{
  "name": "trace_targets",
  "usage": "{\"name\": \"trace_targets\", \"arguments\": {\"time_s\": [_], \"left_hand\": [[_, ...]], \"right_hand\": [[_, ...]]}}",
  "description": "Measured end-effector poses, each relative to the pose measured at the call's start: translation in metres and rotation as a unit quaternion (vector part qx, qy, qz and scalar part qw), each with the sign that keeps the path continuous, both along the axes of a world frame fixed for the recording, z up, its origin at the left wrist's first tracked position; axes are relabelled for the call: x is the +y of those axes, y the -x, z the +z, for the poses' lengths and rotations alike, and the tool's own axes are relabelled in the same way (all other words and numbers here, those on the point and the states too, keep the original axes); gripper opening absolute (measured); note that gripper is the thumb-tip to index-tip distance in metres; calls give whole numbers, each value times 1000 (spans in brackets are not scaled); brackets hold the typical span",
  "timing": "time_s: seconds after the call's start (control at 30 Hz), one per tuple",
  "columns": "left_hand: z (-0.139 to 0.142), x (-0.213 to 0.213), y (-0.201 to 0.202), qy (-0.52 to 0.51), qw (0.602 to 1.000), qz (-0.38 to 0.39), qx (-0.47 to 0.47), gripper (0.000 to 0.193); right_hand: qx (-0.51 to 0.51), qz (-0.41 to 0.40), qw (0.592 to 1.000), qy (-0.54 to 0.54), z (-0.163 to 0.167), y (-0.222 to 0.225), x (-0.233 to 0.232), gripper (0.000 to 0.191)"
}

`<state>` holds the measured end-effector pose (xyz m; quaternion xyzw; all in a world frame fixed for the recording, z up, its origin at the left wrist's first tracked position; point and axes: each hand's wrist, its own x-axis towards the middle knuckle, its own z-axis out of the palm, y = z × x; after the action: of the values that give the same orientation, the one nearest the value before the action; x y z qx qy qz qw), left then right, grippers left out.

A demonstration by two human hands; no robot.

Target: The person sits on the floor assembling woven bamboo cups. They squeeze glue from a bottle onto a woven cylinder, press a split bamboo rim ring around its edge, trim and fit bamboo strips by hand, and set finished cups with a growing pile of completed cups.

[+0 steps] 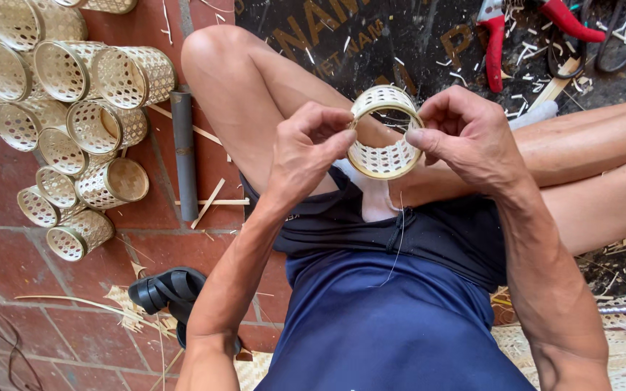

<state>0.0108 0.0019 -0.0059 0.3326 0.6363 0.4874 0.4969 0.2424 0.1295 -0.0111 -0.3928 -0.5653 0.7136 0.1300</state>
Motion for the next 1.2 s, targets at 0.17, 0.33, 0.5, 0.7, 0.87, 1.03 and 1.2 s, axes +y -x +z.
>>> {"name": "trace_targets", "arguments": {"time_s": [0.17,0.33,0.5,0.7,0.87,1.03,1.2], "left_hand": [[8,14,-8,-110,937,-77,324,36],[3,42,-6,-93,875,-126,457,32],[-8,56,-4,-117,830,-193,511,21],[-7,56,4,-118,817,-249,506,9],[-2,20,6,6,984,-143,106,45],[-14,-5,-3,42,967,34,-249,42],[-10,-11,-26,-65,946,61,-313,30]], "right_hand": [[-84,74,925,-363,16,17,10,24],[-143,143,798,-568,20,29,20,16],[-156,181,775,-585,15,28,26,16],[-144,171,784,-578,11,23,20,13],[-63,38,908,-411,11,5,9,11],[-4,-186,961,-205,-2,-3,-8,18],[-36,-204,945,-253,-15,-3,-16,19]]}}
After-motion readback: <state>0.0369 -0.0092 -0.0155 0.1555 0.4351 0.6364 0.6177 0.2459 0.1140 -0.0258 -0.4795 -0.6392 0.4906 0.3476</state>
